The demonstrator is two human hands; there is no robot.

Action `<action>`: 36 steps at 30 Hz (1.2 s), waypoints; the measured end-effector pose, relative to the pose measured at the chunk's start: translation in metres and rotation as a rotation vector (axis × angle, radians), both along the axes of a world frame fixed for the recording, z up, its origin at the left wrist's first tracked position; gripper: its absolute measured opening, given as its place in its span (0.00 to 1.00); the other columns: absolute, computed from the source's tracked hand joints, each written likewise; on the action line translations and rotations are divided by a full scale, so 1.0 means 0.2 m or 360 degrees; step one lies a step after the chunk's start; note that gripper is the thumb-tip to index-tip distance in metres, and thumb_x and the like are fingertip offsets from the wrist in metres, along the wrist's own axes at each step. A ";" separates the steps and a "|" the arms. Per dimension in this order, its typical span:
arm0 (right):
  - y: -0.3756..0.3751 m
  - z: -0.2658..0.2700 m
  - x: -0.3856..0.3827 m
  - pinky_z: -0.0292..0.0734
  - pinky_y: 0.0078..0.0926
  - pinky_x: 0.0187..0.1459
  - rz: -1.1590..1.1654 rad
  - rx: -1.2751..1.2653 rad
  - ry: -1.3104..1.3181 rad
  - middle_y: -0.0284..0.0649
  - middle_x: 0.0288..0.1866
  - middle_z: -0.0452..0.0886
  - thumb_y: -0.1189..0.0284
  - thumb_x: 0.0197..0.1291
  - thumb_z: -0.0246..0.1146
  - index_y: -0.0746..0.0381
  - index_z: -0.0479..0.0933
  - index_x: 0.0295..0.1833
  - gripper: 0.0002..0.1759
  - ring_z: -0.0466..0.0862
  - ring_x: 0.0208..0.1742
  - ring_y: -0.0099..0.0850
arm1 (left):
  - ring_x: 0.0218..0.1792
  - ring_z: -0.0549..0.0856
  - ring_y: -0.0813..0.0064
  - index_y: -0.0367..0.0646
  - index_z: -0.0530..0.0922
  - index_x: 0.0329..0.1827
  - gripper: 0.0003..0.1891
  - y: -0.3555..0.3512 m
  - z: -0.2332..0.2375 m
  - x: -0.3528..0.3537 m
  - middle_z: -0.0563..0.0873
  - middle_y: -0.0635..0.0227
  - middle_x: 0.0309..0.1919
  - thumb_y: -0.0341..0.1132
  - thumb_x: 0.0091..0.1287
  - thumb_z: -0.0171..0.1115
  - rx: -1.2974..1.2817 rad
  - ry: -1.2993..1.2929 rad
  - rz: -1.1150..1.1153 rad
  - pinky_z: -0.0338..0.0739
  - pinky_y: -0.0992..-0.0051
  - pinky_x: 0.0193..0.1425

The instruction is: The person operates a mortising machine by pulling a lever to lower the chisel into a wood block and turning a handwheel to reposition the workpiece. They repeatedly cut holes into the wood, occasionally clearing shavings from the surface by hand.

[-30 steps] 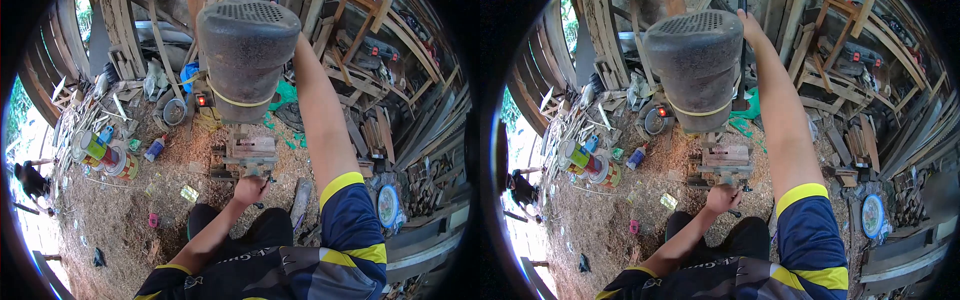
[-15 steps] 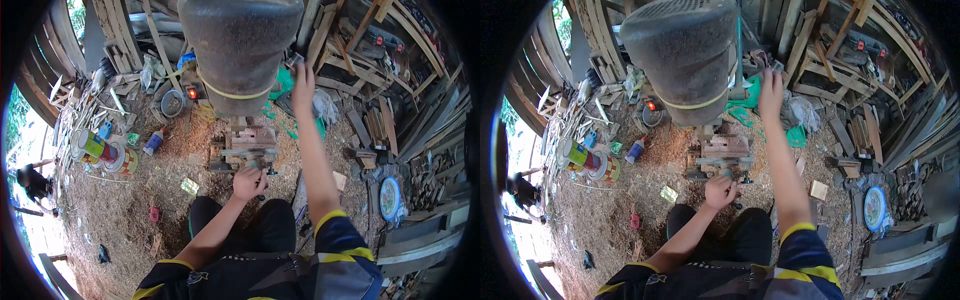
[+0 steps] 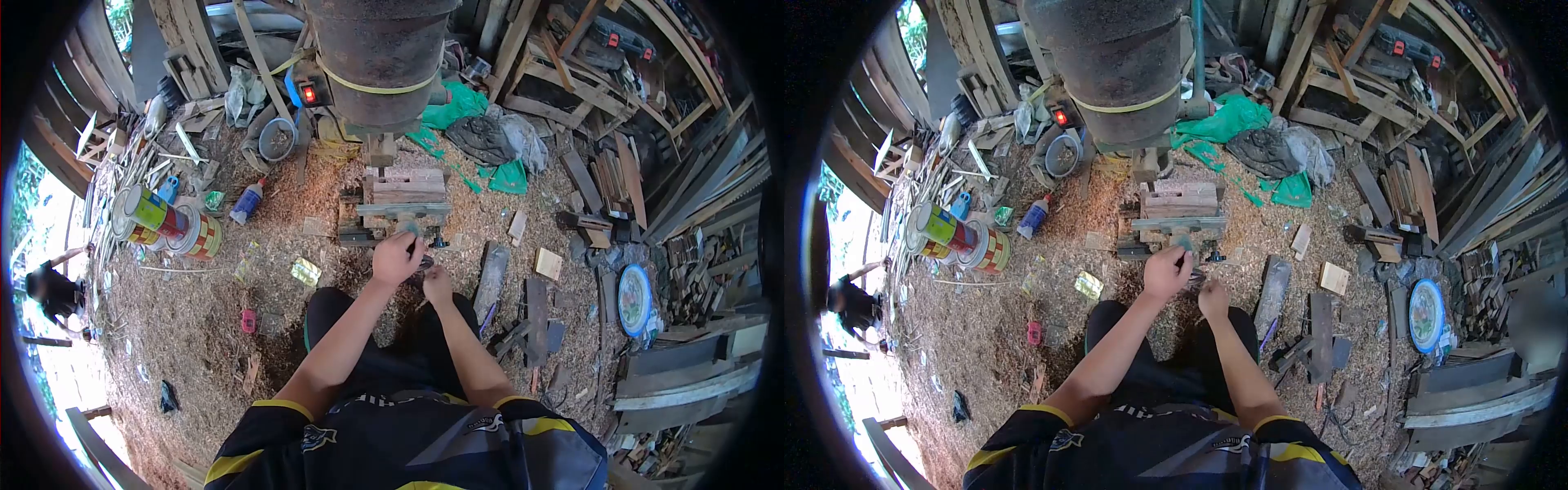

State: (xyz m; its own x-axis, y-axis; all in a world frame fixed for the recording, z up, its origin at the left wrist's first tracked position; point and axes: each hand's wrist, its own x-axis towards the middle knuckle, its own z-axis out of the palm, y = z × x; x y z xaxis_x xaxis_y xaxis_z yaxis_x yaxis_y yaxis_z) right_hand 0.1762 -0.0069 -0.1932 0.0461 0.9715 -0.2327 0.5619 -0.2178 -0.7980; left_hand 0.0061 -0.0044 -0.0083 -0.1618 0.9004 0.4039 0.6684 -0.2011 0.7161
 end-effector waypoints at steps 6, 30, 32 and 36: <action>0.01 -0.13 -0.10 0.81 0.56 0.62 0.1024 -0.0124 -0.0926 0.56 0.55 0.87 0.52 0.75 0.55 0.60 0.82 0.61 0.25 0.87 0.55 0.56 | 0.27 0.83 0.46 0.39 0.76 0.29 0.14 0.00 -0.01 0.00 0.81 0.51 0.26 0.37 0.72 0.63 -0.0075 -0.0031 -0.0004 0.77 0.52 0.31; 0.10 0.03 -0.07 0.86 0.47 0.56 0.1200 -0.0577 -0.0567 0.56 0.51 0.90 0.35 0.77 0.46 0.66 0.84 0.61 0.44 0.90 0.54 0.49 | 0.25 0.83 0.47 0.40 0.76 0.24 0.17 0.00 -0.01 -0.04 0.80 0.53 0.21 0.36 0.71 0.66 -0.0054 0.0019 -0.0007 0.78 0.53 0.30; 0.07 0.16 -0.08 0.82 0.49 0.61 0.1110 -0.0483 -0.0746 0.55 0.49 0.90 0.34 0.77 0.43 0.64 0.87 0.54 0.45 0.89 0.56 0.52 | 0.25 0.83 0.47 0.40 0.76 0.24 0.17 0.00 -0.02 -0.04 0.80 0.53 0.21 0.36 0.71 0.66 -0.0032 0.0019 -0.0005 0.78 0.53 0.30; 0.05 0.23 -0.11 0.82 0.51 0.62 0.1163 -0.0461 -0.0981 0.54 0.52 0.90 0.34 0.77 0.42 0.62 0.88 0.55 0.44 0.89 0.58 0.53 | 0.25 0.83 0.47 0.40 0.76 0.24 0.16 -0.02 0.00 -0.06 0.81 0.52 0.22 0.36 0.70 0.66 -0.0008 0.0049 0.0021 0.78 0.54 0.30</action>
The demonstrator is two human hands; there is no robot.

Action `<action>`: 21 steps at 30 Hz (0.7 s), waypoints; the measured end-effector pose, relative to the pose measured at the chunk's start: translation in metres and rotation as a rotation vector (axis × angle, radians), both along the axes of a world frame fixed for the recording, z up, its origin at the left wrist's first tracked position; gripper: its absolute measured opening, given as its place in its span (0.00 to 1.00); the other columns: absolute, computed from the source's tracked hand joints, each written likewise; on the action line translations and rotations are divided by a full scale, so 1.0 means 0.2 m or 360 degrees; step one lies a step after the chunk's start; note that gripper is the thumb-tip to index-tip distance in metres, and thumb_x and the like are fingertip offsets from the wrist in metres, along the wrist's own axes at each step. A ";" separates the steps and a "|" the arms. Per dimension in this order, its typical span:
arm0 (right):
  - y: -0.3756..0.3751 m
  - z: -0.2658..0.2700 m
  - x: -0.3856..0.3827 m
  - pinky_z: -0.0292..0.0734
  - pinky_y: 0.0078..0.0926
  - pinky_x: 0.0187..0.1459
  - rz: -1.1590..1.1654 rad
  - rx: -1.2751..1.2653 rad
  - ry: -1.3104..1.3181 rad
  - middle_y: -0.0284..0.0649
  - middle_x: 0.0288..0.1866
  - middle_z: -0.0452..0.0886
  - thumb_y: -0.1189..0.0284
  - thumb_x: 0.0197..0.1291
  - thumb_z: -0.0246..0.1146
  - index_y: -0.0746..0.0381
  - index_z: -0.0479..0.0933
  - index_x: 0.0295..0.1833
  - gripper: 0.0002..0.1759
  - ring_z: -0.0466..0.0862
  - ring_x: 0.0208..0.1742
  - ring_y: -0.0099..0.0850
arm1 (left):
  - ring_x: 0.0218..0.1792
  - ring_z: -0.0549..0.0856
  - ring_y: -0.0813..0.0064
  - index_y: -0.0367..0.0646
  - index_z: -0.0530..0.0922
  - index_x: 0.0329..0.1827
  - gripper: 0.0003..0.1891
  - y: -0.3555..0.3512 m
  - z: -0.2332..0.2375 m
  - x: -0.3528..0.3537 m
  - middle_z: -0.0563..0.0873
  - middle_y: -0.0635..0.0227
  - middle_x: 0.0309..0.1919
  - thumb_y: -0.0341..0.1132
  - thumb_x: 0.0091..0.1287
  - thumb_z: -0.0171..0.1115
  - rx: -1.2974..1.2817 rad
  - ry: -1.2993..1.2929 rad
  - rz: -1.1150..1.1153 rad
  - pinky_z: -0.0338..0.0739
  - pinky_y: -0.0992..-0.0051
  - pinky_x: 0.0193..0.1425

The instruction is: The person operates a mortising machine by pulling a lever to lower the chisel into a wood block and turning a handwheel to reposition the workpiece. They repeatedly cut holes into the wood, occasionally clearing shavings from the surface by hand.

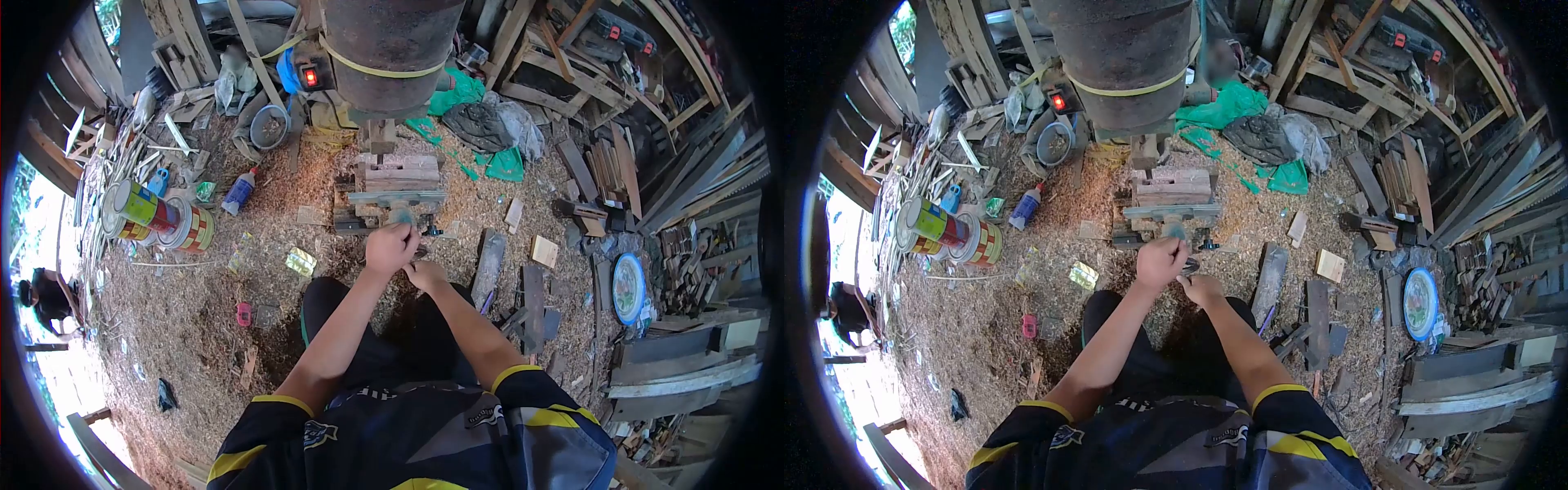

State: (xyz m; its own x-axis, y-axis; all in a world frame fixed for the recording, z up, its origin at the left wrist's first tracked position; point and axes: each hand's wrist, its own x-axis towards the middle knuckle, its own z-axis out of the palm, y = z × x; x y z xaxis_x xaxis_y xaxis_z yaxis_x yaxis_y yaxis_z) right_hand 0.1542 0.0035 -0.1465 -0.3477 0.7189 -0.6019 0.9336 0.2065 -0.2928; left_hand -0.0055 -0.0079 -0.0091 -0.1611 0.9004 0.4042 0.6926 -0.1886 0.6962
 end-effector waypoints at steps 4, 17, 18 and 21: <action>0.00 0.07 -0.03 0.82 0.51 0.61 0.0039 0.0069 -0.0022 0.53 0.55 0.90 0.34 0.77 0.42 0.61 0.88 0.55 0.44 0.88 0.59 0.51 | 0.25 0.84 0.47 0.40 0.76 0.24 0.16 -0.01 0.01 -0.02 0.81 0.52 0.22 0.36 0.70 0.65 0.0033 -0.0021 -0.0016 0.79 0.53 0.29; 0.10 -0.21 -0.08 0.76 0.51 0.69 -0.0619 -0.0238 -0.0109 0.48 0.65 0.87 0.49 0.73 0.47 0.60 0.85 0.64 0.33 0.85 0.69 0.48 | 0.25 0.84 0.49 0.39 0.76 0.23 0.17 0.00 -0.01 -0.03 0.81 0.54 0.21 0.36 0.71 0.65 0.0014 0.0009 -0.0044 0.78 0.54 0.29; 0.08 -0.13 -0.10 0.76 0.51 0.69 -0.0617 -0.0241 -0.0106 0.48 0.65 0.87 0.49 0.73 0.47 0.60 0.85 0.64 0.33 0.85 0.69 0.48 | 0.25 0.84 0.49 0.39 0.75 0.23 0.17 0.00 -0.01 -0.03 0.80 0.55 0.21 0.36 0.71 0.65 0.0029 -0.0004 -0.0042 0.78 0.54 0.29; 0.02 0.08 -0.16 0.73 0.50 0.71 -0.0617 0.0018 -0.0337 0.49 0.62 0.89 0.49 0.71 0.49 0.58 0.88 0.60 0.32 0.87 0.66 0.46 | 0.25 0.84 0.50 0.40 0.74 0.23 0.17 0.00 -0.02 -0.02 0.80 0.55 0.21 0.36 0.70 0.65 0.0003 0.0001 -0.0040 0.78 0.54 0.28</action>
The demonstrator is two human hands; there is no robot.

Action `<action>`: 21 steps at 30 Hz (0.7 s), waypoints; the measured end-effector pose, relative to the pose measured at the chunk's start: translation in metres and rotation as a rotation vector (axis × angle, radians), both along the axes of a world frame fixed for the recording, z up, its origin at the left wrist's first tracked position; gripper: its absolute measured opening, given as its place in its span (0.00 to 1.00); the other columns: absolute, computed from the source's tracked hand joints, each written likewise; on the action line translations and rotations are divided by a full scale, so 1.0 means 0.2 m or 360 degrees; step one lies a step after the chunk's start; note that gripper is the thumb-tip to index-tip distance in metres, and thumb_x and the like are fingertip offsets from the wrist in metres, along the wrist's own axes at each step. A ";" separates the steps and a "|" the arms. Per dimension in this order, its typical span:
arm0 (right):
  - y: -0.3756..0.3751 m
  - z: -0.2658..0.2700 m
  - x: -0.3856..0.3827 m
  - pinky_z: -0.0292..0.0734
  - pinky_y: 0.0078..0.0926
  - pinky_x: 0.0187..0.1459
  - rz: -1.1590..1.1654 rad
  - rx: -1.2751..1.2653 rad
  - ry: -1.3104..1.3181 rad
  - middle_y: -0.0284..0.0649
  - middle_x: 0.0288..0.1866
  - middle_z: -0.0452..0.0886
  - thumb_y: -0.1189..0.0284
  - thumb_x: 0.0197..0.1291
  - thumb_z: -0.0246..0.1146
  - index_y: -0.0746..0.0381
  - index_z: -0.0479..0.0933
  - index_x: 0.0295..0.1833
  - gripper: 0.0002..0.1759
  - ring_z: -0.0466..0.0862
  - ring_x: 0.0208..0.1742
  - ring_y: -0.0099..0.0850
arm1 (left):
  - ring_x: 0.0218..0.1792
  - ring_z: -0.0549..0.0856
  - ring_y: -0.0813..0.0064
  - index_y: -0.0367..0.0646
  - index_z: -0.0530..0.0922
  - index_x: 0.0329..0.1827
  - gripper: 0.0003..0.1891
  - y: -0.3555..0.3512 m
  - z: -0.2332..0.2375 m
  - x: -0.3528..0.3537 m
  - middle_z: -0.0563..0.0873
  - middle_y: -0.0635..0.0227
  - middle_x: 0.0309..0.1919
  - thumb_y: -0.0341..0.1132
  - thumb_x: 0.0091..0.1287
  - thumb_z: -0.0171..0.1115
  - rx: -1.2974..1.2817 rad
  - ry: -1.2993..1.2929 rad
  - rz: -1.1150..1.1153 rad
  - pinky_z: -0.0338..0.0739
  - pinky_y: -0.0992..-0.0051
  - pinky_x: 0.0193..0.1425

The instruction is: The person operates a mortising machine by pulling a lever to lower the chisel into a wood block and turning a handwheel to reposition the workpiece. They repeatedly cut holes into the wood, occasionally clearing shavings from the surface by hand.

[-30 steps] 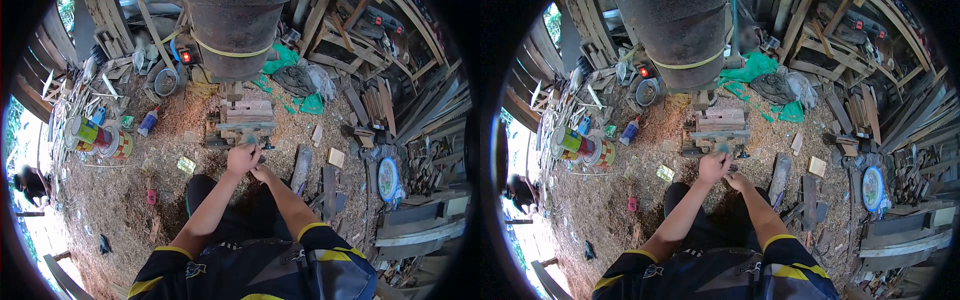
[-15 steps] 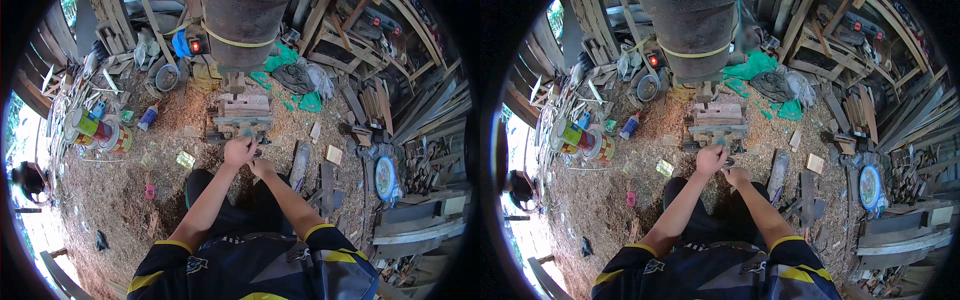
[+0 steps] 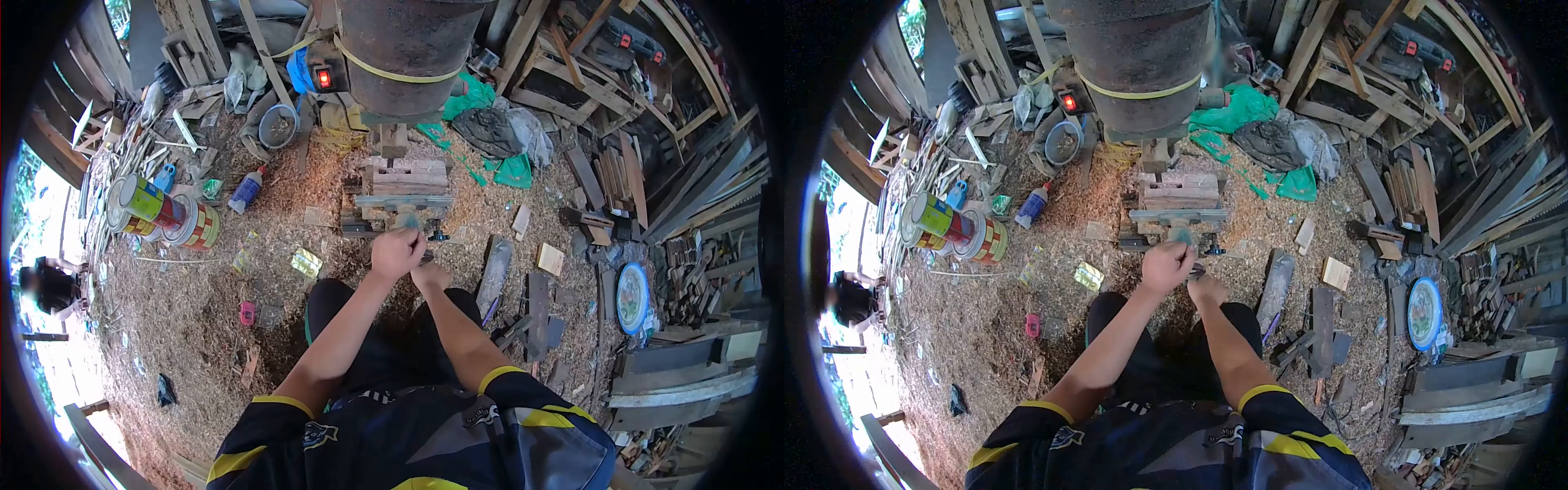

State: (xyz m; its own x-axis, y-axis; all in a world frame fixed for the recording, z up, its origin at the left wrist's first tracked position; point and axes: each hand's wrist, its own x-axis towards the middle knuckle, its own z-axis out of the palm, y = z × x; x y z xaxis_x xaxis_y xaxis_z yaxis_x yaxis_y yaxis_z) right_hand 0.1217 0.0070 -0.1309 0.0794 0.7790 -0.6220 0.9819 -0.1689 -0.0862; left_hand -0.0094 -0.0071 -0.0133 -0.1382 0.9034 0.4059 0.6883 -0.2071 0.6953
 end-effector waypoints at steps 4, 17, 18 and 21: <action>0.01 -0.19 0.02 0.74 0.49 0.70 -0.0007 -0.0004 0.0033 0.50 0.60 0.89 0.47 0.70 0.48 0.58 0.89 0.57 0.33 0.88 0.64 0.46 | 0.25 0.83 0.50 0.40 0.74 0.23 0.17 0.02 -0.02 0.02 0.80 0.55 0.21 0.35 0.70 0.66 0.0036 0.0015 -0.0007 0.78 0.55 0.29; 0.00 -0.17 0.05 0.77 0.48 0.65 -0.0030 0.0052 0.0220 0.55 0.53 0.90 0.46 0.68 0.53 0.63 0.89 0.55 0.33 0.89 0.59 0.50 | 0.25 0.81 0.49 0.40 0.73 0.24 0.16 0.02 0.01 0.01 0.77 0.55 0.21 0.35 0.69 0.66 -0.0045 -0.0041 -0.0054 0.77 0.54 0.31; 0.00 -0.17 0.07 0.79 0.51 0.63 -0.0032 0.0098 0.0338 0.58 0.52 0.90 0.47 0.70 0.51 0.64 0.87 0.55 0.33 0.88 0.58 0.55 | 0.27 0.82 0.49 0.39 0.74 0.25 0.15 0.02 0.01 0.01 0.78 0.55 0.22 0.34 0.69 0.66 -0.0084 -0.0031 -0.0089 0.77 0.55 0.33; -0.04 -0.40 0.22 0.81 0.51 0.58 -0.0382 0.0520 0.1006 0.62 0.50 0.88 0.56 0.71 0.55 0.70 0.85 0.54 0.27 0.87 0.55 0.61 | 0.34 0.83 0.49 0.40 0.75 0.29 0.12 0.05 0.08 0.02 0.80 0.56 0.26 0.35 0.67 0.68 -0.0035 0.0030 -0.0151 0.79 0.55 0.40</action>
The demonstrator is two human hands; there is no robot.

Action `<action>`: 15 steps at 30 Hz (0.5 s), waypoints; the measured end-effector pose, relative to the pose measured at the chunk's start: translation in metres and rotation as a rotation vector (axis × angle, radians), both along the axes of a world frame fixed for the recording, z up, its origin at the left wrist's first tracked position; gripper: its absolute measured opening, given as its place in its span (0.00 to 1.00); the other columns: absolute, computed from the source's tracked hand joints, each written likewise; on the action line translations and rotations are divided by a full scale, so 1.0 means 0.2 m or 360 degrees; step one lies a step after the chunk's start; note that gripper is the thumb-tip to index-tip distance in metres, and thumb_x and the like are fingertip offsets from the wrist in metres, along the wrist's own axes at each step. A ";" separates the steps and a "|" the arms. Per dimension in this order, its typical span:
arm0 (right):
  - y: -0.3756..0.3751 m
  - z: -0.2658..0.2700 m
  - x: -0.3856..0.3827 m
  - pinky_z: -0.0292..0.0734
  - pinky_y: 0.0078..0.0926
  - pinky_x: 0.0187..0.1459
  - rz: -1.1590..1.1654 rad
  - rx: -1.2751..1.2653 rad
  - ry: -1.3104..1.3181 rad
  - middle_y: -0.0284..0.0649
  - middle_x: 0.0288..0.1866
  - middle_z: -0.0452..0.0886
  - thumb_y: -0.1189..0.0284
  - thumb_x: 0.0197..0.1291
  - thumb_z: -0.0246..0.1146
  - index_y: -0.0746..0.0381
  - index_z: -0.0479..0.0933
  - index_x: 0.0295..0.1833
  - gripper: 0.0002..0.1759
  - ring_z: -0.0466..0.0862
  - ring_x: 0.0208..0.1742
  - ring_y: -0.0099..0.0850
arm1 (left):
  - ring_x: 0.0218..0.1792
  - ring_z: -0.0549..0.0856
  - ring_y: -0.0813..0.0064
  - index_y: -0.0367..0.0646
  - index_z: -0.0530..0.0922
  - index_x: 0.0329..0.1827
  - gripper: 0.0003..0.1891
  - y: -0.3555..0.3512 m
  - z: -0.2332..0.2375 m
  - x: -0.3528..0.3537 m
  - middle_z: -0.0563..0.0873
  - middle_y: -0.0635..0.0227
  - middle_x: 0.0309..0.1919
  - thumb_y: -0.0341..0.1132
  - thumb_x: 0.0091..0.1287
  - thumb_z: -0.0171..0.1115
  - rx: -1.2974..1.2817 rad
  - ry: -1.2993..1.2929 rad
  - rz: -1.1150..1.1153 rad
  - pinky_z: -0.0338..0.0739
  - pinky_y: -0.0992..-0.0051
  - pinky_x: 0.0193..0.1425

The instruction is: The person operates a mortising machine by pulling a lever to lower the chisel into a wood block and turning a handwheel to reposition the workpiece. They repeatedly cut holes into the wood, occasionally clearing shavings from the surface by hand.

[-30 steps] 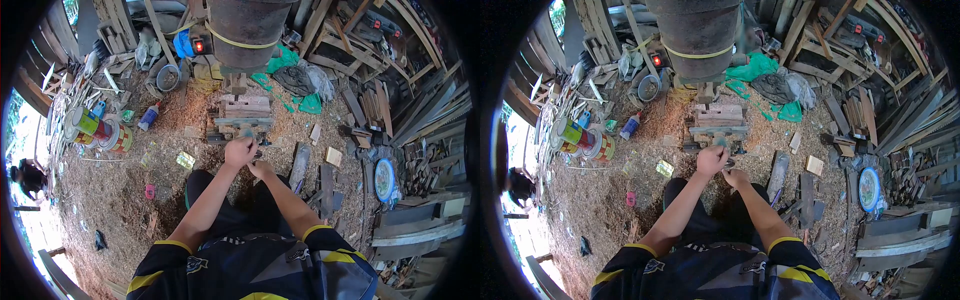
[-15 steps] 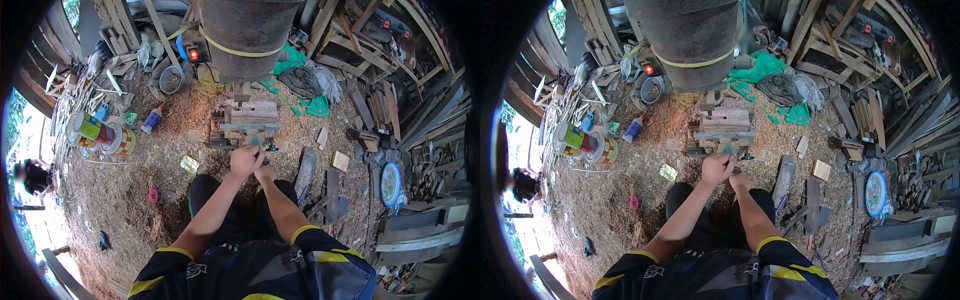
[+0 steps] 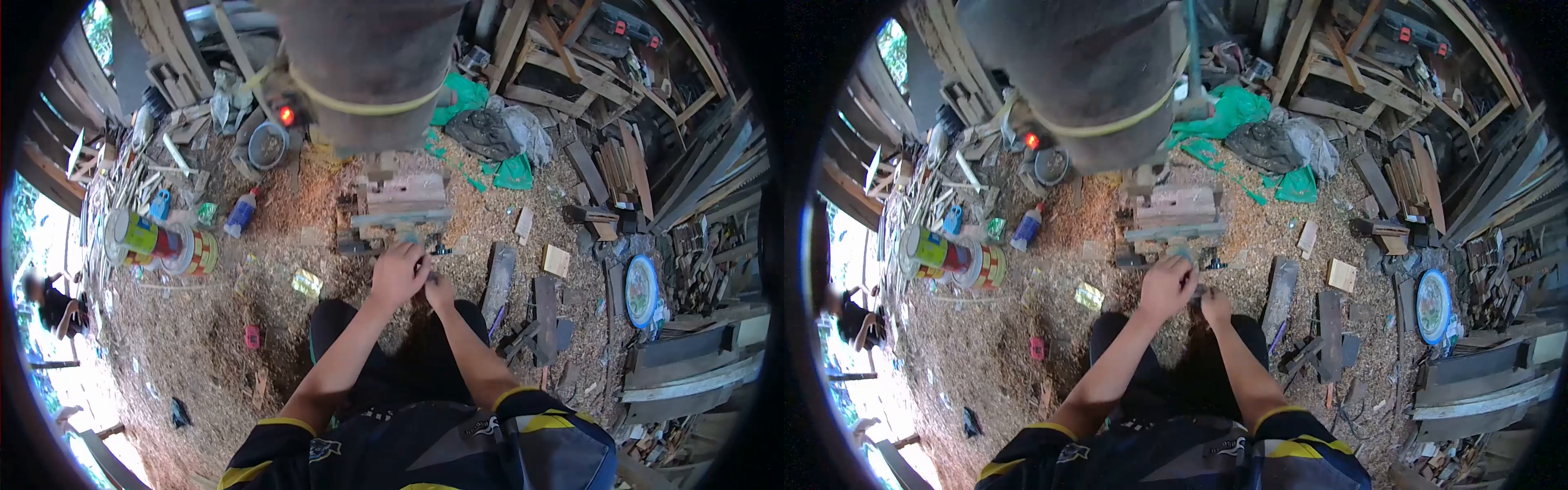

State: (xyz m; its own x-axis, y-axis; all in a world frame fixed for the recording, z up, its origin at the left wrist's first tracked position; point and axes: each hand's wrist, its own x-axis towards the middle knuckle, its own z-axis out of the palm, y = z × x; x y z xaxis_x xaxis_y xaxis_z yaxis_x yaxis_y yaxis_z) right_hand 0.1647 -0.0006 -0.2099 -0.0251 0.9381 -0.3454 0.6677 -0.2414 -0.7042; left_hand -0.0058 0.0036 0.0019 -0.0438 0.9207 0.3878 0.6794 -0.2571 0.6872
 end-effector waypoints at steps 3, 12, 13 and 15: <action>0.03 -0.03 0.17 0.81 0.49 0.55 -0.0708 0.0190 0.0255 0.62 0.45 0.88 0.63 0.71 0.58 0.71 0.84 0.52 0.21 0.88 0.52 0.59 | 0.46 0.83 0.51 0.42 0.79 0.36 0.10 0.04 0.11 0.00 0.84 0.58 0.38 0.37 0.67 0.69 -0.0104 0.0209 -0.0174 0.79 0.55 0.50; 0.98 1.69 -0.16 0.71 0.23 0.43 -0.0612 0.0859 0.1226 0.34 0.38 0.79 0.71 0.81 0.56 0.66 0.76 0.42 0.12 0.75 0.39 0.22 | 0.53 0.84 0.58 0.45 0.85 0.46 0.11 0.12 0.09 0.01 0.85 0.63 0.48 0.41 0.67 0.71 -0.0230 0.0443 -0.0665 0.77 0.56 0.62; 1.09 1.88 -0.23 0.72 0.23 0.44 -0.0450 0.0928 0.1191 0.34 0.38 0.79 0.70 0.81 0.56 0.66 0.77 0.44 0.11 0.75 0.39 0.22 | 0.54 0.84 0.58 0.44 0.85 0.46 0.12 0.13 0.06 0.00 0.85 0.63 0.49 0.41 0.68 0.71 -0.0206 0.0425 -0.0778 0.77 0.55 0.63; 1.33 2.10 -0.38 0.73 0.23 0.45 -0.0151 0.1047 0.1110 0.34 0.38 0.79 0.70 0.81 0.56 0.66 0.78 0.50 0.11 0.76 0.39 0.22 | 0.55 0.84 0.58 0.44 0.85 0.48 0.12 0.15 0.02 0.00 0.85 0.64 0.50 0.41 0.69 0.70 -0.0318 0.0377 -0.0862 0.76 0.55 0.64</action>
